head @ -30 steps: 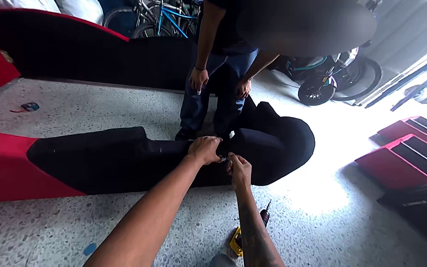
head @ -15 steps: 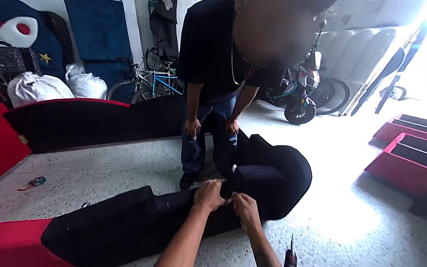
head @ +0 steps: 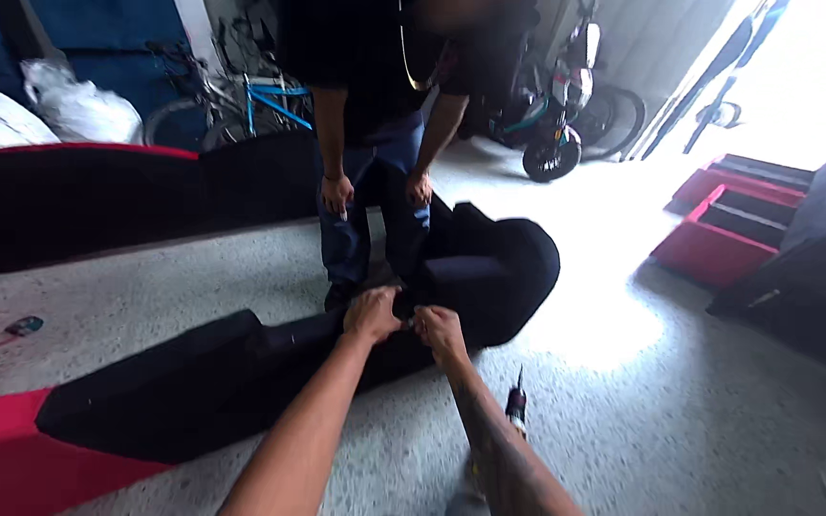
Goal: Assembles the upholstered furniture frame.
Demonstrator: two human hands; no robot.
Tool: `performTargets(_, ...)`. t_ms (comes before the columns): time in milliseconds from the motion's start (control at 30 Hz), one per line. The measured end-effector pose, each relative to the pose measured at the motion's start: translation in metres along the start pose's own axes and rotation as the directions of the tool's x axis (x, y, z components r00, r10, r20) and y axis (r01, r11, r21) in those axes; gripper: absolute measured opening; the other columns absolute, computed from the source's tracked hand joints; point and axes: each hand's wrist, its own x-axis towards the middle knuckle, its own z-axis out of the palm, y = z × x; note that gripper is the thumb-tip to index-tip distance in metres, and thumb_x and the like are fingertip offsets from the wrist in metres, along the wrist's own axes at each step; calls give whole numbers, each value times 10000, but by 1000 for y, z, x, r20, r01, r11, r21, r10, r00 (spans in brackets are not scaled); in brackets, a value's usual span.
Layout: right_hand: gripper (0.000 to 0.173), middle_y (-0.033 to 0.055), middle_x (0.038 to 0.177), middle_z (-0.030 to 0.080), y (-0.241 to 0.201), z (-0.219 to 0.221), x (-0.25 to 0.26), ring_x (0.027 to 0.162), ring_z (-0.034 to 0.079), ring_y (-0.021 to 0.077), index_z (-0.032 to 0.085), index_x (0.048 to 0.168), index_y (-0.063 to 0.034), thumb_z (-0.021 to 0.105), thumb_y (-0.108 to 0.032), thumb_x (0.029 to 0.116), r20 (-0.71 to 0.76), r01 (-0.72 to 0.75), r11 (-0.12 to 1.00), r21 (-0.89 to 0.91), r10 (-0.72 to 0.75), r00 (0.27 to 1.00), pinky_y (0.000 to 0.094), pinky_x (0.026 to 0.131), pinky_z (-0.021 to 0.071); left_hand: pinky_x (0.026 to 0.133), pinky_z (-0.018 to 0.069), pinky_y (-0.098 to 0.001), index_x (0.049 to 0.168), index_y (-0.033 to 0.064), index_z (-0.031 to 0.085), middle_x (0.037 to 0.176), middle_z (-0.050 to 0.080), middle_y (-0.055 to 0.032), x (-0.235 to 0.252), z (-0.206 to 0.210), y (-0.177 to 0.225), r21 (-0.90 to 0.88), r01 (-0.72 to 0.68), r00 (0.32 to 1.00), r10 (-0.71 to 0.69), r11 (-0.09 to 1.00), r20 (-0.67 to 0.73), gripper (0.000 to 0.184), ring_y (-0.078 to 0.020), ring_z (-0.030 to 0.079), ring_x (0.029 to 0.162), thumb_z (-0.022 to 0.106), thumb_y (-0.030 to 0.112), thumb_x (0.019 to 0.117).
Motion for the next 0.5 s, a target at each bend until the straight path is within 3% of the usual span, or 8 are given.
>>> performTargets(67, 305, 63, 720, 671, 2, -4, -10, 498, 522, 142, 736, 918, -89, 662, -373, 1001, -19, 35, 997, -66, -36, 999, 291, 454, 437, 968, 568, -534, 1409, 297, 619, 1280, 707, 24, 2, 2, 0, 37, -8, 999, 10, 999, -35, 800, -209, 687, 1150, 825, 605, 700)
performTargets(200, 257, 94, 936, 726, 52, 2, -29, 693, 706, 236, 689, 1171, -163, 697, -344, 989, -88, 109, 993, 36, -105, 991, 418, 613, 630, 980, 561, -542, 1422, 293, 608, 1295, 701, 13, 2, 4, -2, 32, -11, 999, 12, 999, -29, 810, -220, 685, 1152, 823, 623, 714)
performTargets(333, 183, 140, 920, 738, 60, 23, -16, 720, 737, 277, 693, 1108, -39, 696, -175, 986, -233, 243, 953, 183, -199, 952, 439, 632, 662, 949, 571, -539, 1433, 294, 597, 1302, 697, 19, 4, 6, -3, 87, -30, 999, 34, 996, -41, 802, -215, 691, 1135, 801, 639, 738)
performTargets(500, 147, 97, 873, 747, 57, 28, -13, 686, 737, 238, 715, 1050, -54, 730, -173, 965, -318, 312, 942, 125, -260, 912, 391, 612, 666, 928, 576, -535, 1427, 286, 605, 1284, 706, 23, 5, 8, -2, 112, -47, 995, 56, 993, -78, 820, -205, 700, 1111, 808, 653, 723)
